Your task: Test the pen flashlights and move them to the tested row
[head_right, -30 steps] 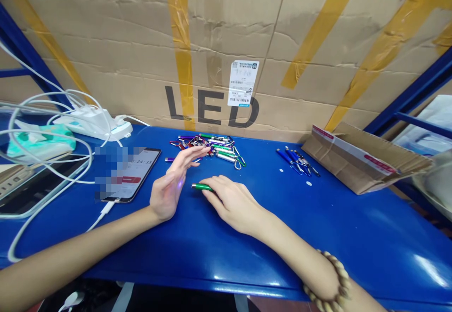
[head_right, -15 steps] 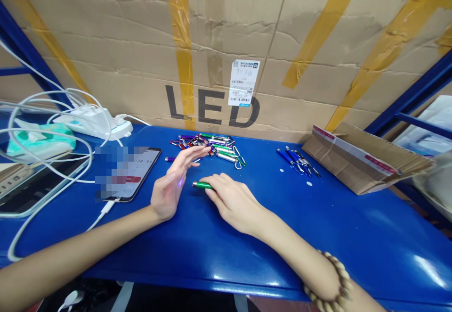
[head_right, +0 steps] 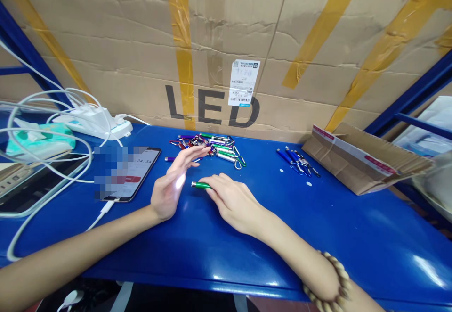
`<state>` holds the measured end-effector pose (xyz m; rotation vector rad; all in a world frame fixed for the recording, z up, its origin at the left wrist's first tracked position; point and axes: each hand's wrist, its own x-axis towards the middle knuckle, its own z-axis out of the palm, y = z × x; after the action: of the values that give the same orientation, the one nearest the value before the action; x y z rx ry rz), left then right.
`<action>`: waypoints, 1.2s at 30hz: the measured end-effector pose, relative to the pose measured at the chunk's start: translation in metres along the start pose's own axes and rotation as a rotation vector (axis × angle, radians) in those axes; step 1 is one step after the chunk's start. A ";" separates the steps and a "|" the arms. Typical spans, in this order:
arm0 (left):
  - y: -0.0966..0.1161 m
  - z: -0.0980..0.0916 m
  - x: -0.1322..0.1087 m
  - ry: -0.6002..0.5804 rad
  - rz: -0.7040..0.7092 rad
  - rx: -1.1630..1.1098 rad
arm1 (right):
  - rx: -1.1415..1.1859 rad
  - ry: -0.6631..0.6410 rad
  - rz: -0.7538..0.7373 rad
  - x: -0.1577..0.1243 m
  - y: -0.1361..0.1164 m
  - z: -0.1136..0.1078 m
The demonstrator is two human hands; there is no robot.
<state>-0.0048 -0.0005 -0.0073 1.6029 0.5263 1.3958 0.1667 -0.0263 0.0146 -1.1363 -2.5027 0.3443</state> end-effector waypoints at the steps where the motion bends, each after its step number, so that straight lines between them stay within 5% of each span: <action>1: 0.000 0.000 0.000 0.002 0.001 0.000 | 0.003 -0.002 0.000 0.000 0.000 0.000; 36: -0.010 -0.001 0.001 0.008 0.015 -0.015 | -0.024 -0.024 0.020 -0.001 0.000 0.003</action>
<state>-0.0034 0.0056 -0.0150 1.5925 0.5088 1.4151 0.1659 -0.0269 0.0122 -1.1738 -2.5242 0.3353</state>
